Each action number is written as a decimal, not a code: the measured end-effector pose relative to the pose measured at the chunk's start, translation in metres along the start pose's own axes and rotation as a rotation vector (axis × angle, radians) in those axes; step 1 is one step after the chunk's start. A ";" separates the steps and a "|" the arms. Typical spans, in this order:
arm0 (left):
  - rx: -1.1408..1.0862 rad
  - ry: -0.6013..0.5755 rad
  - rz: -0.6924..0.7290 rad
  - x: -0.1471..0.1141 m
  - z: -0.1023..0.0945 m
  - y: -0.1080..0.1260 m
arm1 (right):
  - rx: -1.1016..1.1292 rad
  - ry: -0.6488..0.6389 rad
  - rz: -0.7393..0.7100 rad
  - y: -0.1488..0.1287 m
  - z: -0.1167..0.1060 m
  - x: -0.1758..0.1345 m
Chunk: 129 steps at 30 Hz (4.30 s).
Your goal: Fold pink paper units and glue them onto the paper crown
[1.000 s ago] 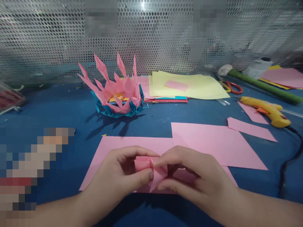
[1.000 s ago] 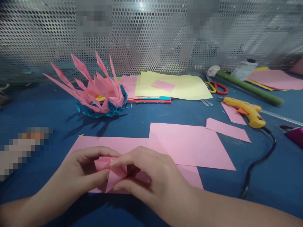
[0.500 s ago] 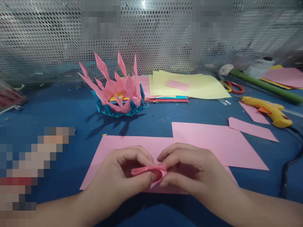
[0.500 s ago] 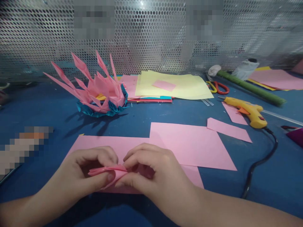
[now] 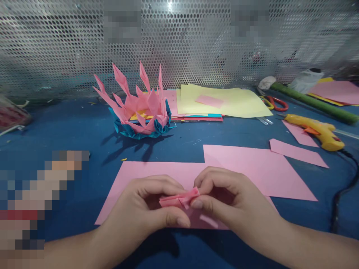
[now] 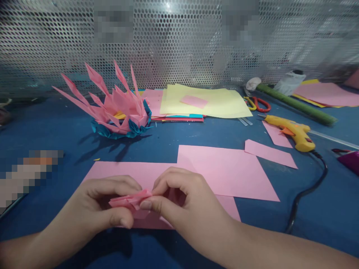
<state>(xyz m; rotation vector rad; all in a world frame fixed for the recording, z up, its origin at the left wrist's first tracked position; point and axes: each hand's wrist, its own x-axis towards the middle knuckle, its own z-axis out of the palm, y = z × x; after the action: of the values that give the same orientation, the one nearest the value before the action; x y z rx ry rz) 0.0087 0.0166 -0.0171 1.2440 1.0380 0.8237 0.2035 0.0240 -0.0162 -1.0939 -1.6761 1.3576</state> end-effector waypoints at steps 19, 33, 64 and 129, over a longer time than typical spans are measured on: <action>0.091 0.038 -0.096 -0.003 0.003 -0.004 | -0.051 -0.023 0.071 0.002 0.000 -0.002; 0.050 -0.086 -0.110 -0.005 0.002 -0.004 | -0.067 -0.020 -0.062 0.005 0.000 -0.002; 0.388 -0.250 -0.103 -0.005 0.006 -0.001 | -0.174 -0.115 -0.023 0.000 0.005 -0.012; -0.071 -0.052 -0.172 -0.001 0.006 -0.005 | 0.184 -0.049 0.219 0.006 0.001 -0.002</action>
<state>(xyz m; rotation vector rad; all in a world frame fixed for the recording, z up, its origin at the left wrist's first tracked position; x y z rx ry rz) 0.0140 0.0122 -0.0220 1.0943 1.0488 0.6863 0.2042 0.0227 -0.0218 -1.1696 -1.4646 1.6536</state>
